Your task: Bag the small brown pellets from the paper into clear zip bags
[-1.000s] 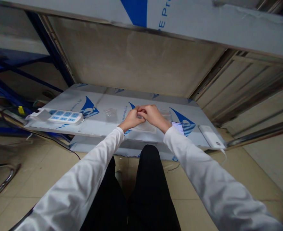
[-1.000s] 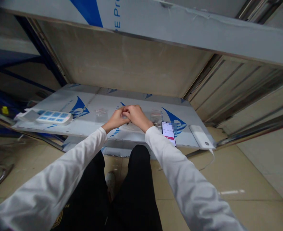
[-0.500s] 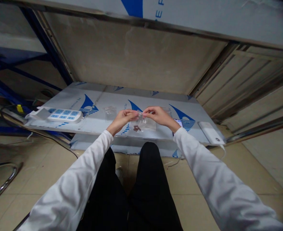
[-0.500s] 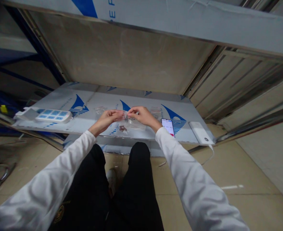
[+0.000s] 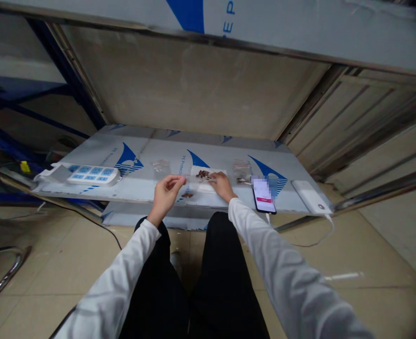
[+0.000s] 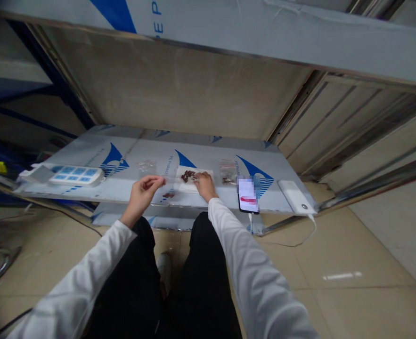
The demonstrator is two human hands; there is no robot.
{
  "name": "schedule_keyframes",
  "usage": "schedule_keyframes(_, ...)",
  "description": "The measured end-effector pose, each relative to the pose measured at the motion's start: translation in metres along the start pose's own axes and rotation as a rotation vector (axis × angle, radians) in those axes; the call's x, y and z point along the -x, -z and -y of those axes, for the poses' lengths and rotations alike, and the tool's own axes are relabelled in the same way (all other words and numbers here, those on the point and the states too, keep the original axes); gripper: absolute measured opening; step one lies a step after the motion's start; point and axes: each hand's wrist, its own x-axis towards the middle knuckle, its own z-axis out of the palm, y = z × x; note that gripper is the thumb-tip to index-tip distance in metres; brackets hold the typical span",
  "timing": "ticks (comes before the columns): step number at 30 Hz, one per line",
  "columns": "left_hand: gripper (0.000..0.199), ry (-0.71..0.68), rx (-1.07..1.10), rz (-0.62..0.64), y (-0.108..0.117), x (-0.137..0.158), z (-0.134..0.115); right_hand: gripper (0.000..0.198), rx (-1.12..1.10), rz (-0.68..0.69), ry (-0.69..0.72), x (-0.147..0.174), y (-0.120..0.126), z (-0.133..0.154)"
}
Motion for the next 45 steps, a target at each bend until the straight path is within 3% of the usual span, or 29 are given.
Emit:
schedule_keyframes(10, 0.022, -0.126, -0.121, -0.046, 0.004, 0.022, 0.013, 0.017, 0.180, 0.056, 0.005, -0.009, -0.004, -0.001)
schedule_keyframes(15, 0.019, -0.178, -0.173, -0.059, 0.001, 0.027, 0.014, 0.015, 0.133, 0.018, 0.034, -0.007, 0.013, 0.020)
schedule_keyframes(18, 0.018, -0.174, -0.156, -0.060, -0.002, 0.027, 0.012, 0.019, 0.016, -0.009, 0.175, 0.013, 0.040, 0.044)
schedule_keyframes(20, 0.018, -0.177, -0.135, -0.057, -0.006, 0.027, 0.010, 0.017, -0.106, -0.013, 0.357, 0.029, 0.061, 0.059)
schedule_keyframes(22, 0.018, -0.186, -0.112, -0.057, -0.011, 0.027, 0.007, 0.011, -0.132, 0.047, 0.476, 0.042, 0.078, 0.071)
schedule_keyframes(26, 0.017, -0.189, -0.075, -0.019, -0.024, 0.030, 0.003, 0.009, 0.009, 0.184, 0.495, 0.053, 0.097, 0.083)
schedule_keyframes(37, 0.015, -0.182, -0.028, -0.045, -0.043, 0.044, -0.004, 0.016, 0.462, 0.168, 0.622, 0.068, 0.113, 0.092)
schedule_keyframes(40, 0.014, -0.184, 0.011, -0.051, -0.047, 0.048, -0.006, 0.018, 0.360, 0.199, 0.649, 0.069, 0.113, 0.090)
schedule_keyframes(45, 0.015, -0.163, 0.072, -0.067, -0.045, 0.052, -0.010, 0.023, -0.064, 0.257, 0.566, 0.069, 0.110, 0.077)
